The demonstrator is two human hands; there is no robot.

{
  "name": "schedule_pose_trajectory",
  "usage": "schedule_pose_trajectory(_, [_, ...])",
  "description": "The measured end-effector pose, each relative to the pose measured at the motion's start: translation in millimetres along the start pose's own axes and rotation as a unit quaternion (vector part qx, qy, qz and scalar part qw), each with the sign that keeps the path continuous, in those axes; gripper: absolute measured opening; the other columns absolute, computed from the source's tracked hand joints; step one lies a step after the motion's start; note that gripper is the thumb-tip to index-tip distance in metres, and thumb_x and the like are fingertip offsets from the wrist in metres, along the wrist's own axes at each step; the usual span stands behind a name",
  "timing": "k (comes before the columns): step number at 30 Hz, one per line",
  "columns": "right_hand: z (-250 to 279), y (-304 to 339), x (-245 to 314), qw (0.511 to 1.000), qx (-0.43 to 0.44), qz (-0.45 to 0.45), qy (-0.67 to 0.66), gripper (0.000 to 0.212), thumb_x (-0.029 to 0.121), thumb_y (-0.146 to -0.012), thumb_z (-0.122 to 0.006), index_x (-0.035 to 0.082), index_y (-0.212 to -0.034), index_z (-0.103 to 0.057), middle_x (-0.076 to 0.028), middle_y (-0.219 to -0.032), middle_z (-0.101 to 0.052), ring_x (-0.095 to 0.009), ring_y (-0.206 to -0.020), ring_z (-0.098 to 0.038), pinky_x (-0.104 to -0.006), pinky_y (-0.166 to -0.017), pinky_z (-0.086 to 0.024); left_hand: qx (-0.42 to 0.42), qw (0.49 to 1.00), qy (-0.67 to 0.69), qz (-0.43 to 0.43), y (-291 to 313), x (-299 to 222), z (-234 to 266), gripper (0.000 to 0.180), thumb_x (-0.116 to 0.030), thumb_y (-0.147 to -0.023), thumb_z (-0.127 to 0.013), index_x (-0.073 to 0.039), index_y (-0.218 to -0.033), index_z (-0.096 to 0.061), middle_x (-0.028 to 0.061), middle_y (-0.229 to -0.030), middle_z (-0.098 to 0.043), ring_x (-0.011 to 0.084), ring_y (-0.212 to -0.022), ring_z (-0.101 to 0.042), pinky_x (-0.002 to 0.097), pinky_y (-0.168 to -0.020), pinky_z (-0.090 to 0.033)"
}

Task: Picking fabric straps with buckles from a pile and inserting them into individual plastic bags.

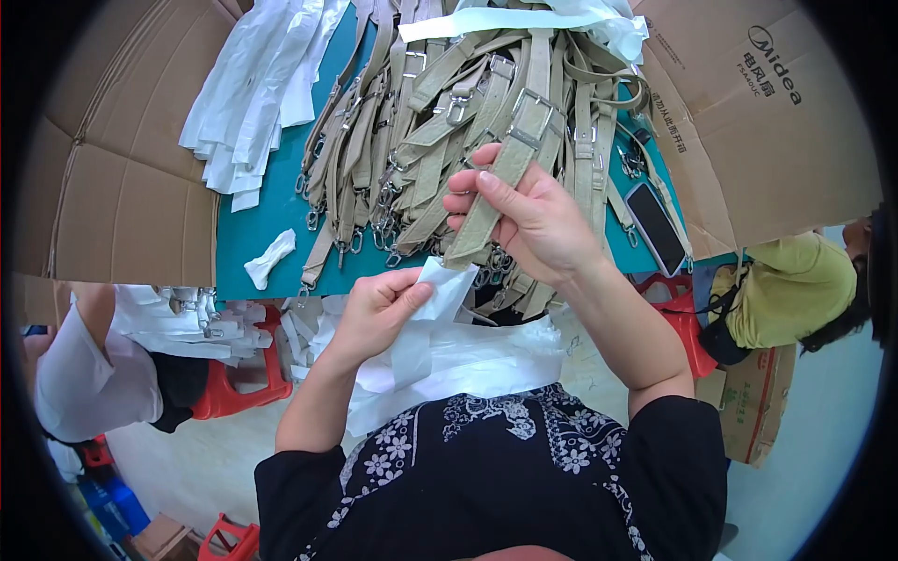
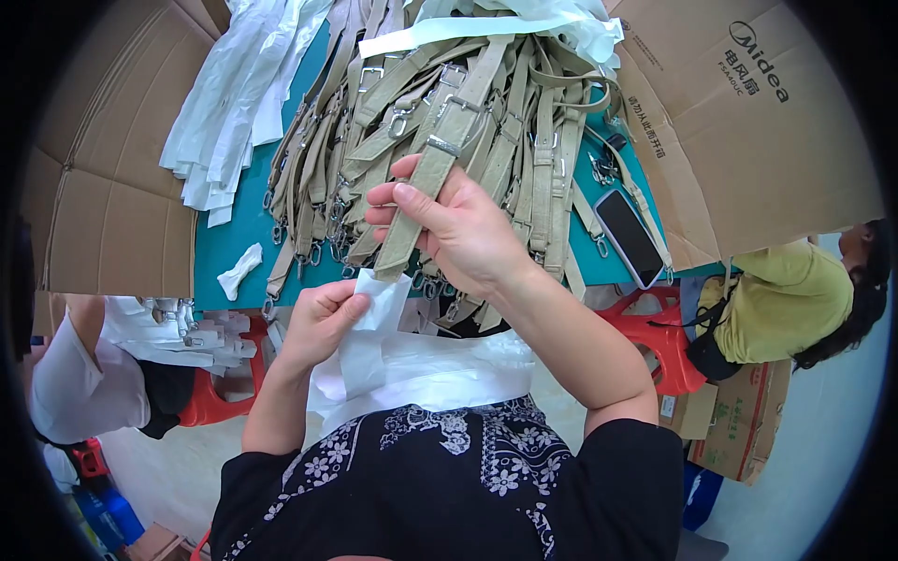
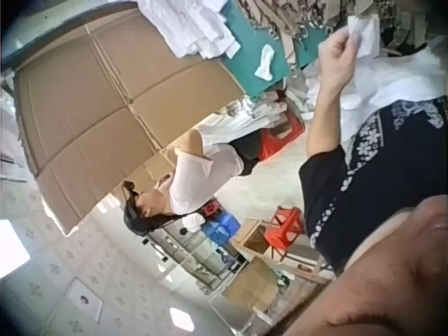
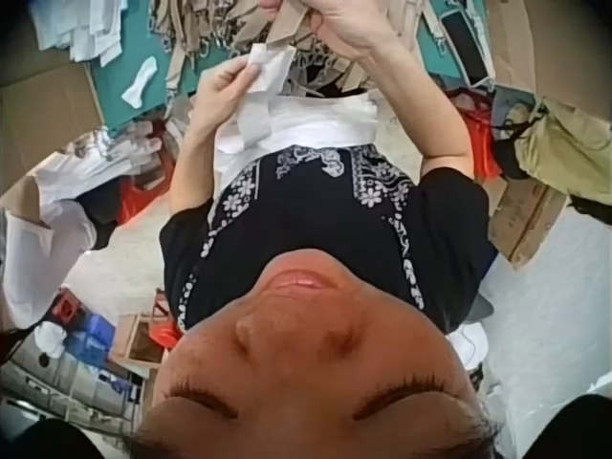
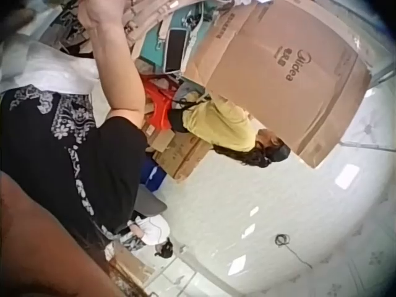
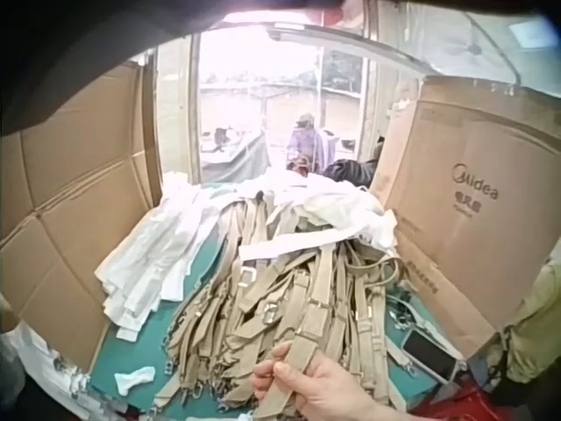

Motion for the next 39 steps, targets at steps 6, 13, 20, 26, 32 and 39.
schedule_pose_trajectory(6, [14.2,-5.1,-16.3,1.0,-0.007,-0.02,-0.009,0.021,0.013,-0.09,-0.047,0.008,-0.11,-0.043,-0.011,-0.1,-0.057,-0.022,-0.093,-0.058,-0.037,-0.081,-0.05,-0.026,0.999,-0.005,-0.028,-2.7,-6.1,-0.9,0.024,-0.015,-0.091,-0.048,0.003,-0.103,-0.059,-0.0013,-0.08,-0.06,0.0043,-0.071,-0.051,0.0188,-0.062,-0.042])
schedule_pose_trajectory(13, [20.0,-6.4,-25.9,0.997,-0.02,-0.057,-0.049,0.022,0.013,-0.09,-0.048,0.009,-0.111,-0.044,-0.01,-0.102,-0.057,-0.022,-0.097,-0.056,-0.0376,-0.083,-0.048,-0.019,0.993,-0.093,-0.071,-4.2,-12.4,-0.3,0.026,-0.016,-0.092,-0.047,0.002,-0.105,-0.058,-0.0012,-0.08,-0.06,0.0041,-0.071,-0.051,0.0191,-0.062,-0.043])
schedule_pose_trajectory(20, [5.3,3.0,-53.7,0.996,0.032,-0.078,0.014,0.031,0.017,-0.089,-0.051,0.009,-0.118,-0.046,-0.008,-0.12,-0.05,-0.017,-0.111,-0.047,-0.0324,-0.094,-0.036,-0.031,0.999,-0.008,-0.035,-17.9,-17.2,-2.0,0.027,-0.02,-0.092,-0.046,0.002,-0.1,-0.06,-0.0025,-0.076,-0.058,0.0031,-0.066,-0.048,0.0179,-0.058,-0.038])
schedule_pose_trajectory(26, [-11.2,6.9,-54.0,0.985,0.105,-0.129,0.041,0.062,0.057,-0.087,-0.032,0.008,-0.123,-0.043,-0.008,-0.121,-0.05,-0.021,-0.111,-0.047,-0.0397,-0.095,-0.035,-0.026,0.994,-0.095,-0.045,-14.2,-42.1,20.3,0.025,-0.019,-0.091,-0.048,0.002,-0.094,-0.06,-0.0034,-0.074,-0.056,0.0032,-0.067,-0.047,0.0196,-0.058,-0.039])
schedule_pose_trajectory(32, [22.4,-34.1,-36.7,0.996,0.008,-0.072,-0.047,0.032,0.033,-0.09,-0.047,0.007,-0.107,-0.054,-0.007,-0.093,-0.062,-0.017,-0.086,-0.061,-0.0305,-0.072,-0.05,-0.005,0.908,-0.418,0.005,24.9,-112.8,85.1,0.02,-0.014,-0.088,-0.05,0.004,-0.084,-0.059,0.0018,-0.062,-0.052,0.005,-0.058,-0.044,0.0219,-0.051,-0.037])
schedule_pose_trajectory(39, [-29.3,-10.6,-36.7,0.999,0.005,-0.006,0.052,0.017,0.01,-0.08,-0.06,0.001,-0.094,-0.056,-0.008,-0.082,-0.062,-0.014,-0.069,-0.06,-0.0263,-0.062,-0.05,-0.024,0.919,-0.39,0.044,63.9,-115.8,116.9,0.019,-0.013,-0.087,-0.05,0.004,-0.086,-0.058,0.0027,-0.066,-0.054,0.0067,-0.061,-0.045,0.0239,-0.054,-0.039])
Point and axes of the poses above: each hand's wrist, its own y-axis away from the middle knuckle, its own z-axis out of the back of the hand, x = y × z, the point moved 9 cm from there along -y, towards the middle knuckle
